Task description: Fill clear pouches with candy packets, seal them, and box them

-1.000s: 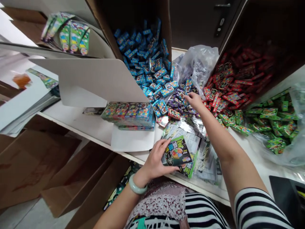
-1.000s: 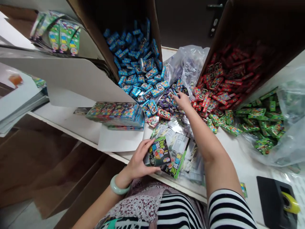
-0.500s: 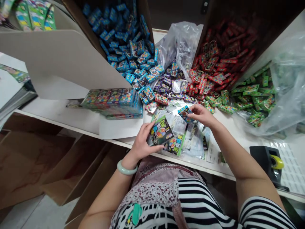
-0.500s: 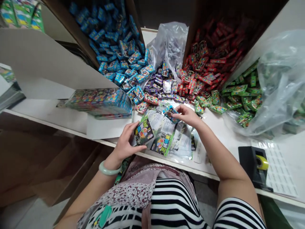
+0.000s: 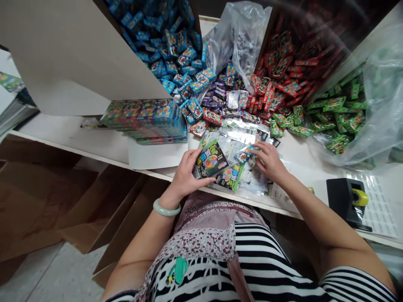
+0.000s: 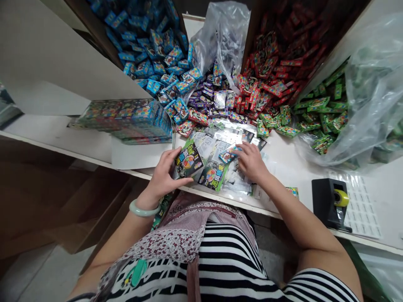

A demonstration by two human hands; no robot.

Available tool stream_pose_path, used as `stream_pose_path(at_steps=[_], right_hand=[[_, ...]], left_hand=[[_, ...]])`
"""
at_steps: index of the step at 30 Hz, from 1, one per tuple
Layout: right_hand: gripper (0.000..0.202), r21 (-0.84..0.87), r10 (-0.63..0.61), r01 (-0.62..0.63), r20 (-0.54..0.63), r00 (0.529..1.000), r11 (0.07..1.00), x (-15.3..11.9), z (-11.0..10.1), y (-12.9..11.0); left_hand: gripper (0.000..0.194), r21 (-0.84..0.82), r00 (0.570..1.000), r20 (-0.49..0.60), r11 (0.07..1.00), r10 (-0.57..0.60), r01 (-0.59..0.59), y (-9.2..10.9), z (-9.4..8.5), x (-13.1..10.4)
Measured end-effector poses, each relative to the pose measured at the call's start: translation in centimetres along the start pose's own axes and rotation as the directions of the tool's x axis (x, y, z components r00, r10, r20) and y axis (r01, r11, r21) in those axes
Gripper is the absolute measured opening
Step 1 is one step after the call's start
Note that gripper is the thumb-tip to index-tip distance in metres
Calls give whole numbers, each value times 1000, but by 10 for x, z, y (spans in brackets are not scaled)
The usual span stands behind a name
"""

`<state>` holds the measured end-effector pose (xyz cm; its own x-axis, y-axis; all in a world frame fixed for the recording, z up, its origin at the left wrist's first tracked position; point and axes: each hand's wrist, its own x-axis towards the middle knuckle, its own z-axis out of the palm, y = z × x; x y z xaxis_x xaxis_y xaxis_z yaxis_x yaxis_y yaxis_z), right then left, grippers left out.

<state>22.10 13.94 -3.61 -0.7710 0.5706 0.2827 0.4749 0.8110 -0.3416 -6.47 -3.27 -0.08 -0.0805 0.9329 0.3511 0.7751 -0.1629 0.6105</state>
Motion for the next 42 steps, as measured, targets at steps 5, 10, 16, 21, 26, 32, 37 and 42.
stream_pose_path(at_steps=[5,10,16,21,26,32,37,42], right_hand=[[71,-61,370,-370,-15,929,927,6,16,-31],[58,-20,365,-366,-49,930,930,15,11,-37],[67,29,2,5,-229,973,1000,2,-52,-44],[59,-93,-171,171,7,985,981,1,-72,-63],[61,10,-254,257,194,948,966,1,-68,-62],[71,272,-277,219,199,940,937,9,-66,-59],[66,386,-5,-22,68,998,922,4,-53,-72],[34,656,261,-248,81,962,713,-7,-32,-88]], left_hand=[[99,35,1000,18,999,-21,21,2,8,2],[99,114,1000,26,993,14,-17,3,5,1],[102,121,991,91,986,100,-111,-1,8,-2],[101,110,968,130,967,215,-230,1,13,3],[102,129,942,198,946,270,-298,4,11,4],[99,56,948,262,978,182,-203,12,17,5],[99,58,990,90,992,105,-111,20,22,5],[82,-98,997,27,993,73,-70,33,31,5]])
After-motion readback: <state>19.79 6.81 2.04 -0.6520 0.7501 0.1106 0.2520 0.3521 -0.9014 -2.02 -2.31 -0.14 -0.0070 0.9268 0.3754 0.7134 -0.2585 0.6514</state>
